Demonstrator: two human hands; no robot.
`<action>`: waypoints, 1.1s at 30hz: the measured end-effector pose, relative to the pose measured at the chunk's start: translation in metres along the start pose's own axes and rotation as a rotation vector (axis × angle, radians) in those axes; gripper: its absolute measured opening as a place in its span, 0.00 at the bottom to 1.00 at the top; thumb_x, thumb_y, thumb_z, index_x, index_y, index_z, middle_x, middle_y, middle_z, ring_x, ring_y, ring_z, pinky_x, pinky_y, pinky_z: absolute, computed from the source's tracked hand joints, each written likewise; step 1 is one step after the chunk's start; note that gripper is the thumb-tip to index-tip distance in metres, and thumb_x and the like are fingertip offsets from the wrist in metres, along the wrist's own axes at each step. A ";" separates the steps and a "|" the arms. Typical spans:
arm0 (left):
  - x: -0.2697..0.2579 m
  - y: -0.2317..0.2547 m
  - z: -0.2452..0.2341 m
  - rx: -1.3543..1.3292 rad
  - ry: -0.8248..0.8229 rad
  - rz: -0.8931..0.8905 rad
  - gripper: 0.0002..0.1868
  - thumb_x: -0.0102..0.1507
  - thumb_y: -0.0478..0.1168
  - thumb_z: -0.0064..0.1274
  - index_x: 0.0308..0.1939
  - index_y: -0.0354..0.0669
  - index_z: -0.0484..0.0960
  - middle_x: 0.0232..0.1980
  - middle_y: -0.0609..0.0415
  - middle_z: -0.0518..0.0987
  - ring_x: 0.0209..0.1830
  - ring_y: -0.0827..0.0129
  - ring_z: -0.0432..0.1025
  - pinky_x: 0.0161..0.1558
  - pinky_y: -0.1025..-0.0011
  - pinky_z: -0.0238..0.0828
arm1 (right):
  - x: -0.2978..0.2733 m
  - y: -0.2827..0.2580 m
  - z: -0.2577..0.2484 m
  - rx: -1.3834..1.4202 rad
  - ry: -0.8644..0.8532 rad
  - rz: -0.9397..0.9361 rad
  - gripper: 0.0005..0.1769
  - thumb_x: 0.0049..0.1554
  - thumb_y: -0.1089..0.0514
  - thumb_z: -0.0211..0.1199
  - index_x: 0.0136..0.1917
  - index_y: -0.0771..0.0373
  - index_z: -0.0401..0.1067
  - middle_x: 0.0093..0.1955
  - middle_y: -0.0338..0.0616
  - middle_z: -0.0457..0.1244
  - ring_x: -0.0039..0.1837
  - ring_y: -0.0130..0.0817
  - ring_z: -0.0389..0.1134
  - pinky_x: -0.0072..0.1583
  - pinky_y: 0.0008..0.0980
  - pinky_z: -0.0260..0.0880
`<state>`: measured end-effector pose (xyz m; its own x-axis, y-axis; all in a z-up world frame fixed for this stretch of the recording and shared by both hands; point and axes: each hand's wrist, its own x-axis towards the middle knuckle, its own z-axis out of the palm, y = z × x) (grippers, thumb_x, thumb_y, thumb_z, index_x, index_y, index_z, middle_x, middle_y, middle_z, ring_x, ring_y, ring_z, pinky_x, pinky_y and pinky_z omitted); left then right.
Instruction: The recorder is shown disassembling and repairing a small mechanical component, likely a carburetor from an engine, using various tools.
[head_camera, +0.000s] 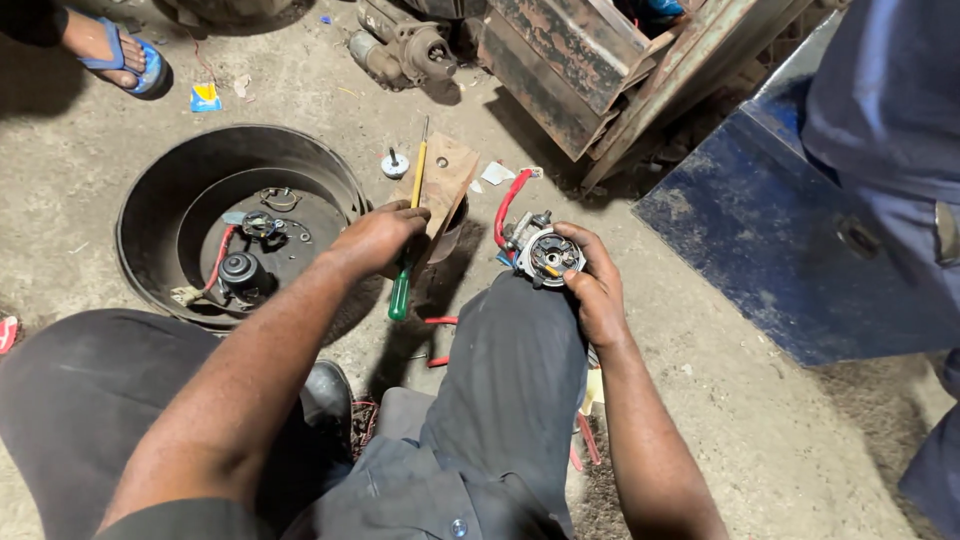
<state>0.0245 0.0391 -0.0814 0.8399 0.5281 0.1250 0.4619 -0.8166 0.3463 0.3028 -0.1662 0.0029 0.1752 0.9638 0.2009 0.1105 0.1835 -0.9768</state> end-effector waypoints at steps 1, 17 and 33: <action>0.000 0.000 0.003 0.013 0.000 -0.008 0.22 0.50 0.31 0.60 0.49 0.40 0.80 0.72 0.54 0.70 0.72 0.50 0.63 0.66 0.61 0.65 | -0.001 0.000 0.000 0.000 0.004 0.012 0.35 0.48 0.64 0.49 0.71 0.67 0.65 0.70 0.48 0.62 0.74 0.36 0.62 0.75 0.34 0.57; 0.000 0.010 0.003 -0.051 0.075 -0.237 0.23 0.61 0.30 0.48 0.61 0.40 0.76 0.75 0.44 0.65 0.71 0.49 0.63 0.67 0.57 0.62 | 0.000 0.005 0.000 0.022 0.002 0.016 0.41 0.49 0.58 0.54 0.77 0.65 0.58 0.71 0.49 0.60 0.74 0.38 0.62 0.75 0.35 0.58; 0.024 0.145 -0.044 -1.035 0.306 -0.270 0.27 0.63 0.38 0.58 0.64 0.35 0.72 0.58 0.42 0.80 0.51 0.58 0.78 0.52 0.65 0.75 | -0.002 0.016 0.003 0.148 0.032 -0.021 0.48 0.49 0.72 0.73 0.77 0.67 0.53 0.73 0.52 0.57 0.74 0.40 0.62 0.75 0.41 0.64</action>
<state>0.0989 -0.0559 0.0130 0.5763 0.8108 0.1027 0.0388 -0.1526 0.9875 0.3015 -0.1650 -0.0135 0.2060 0.9532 0.2213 -0.0302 0.2322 -0.9722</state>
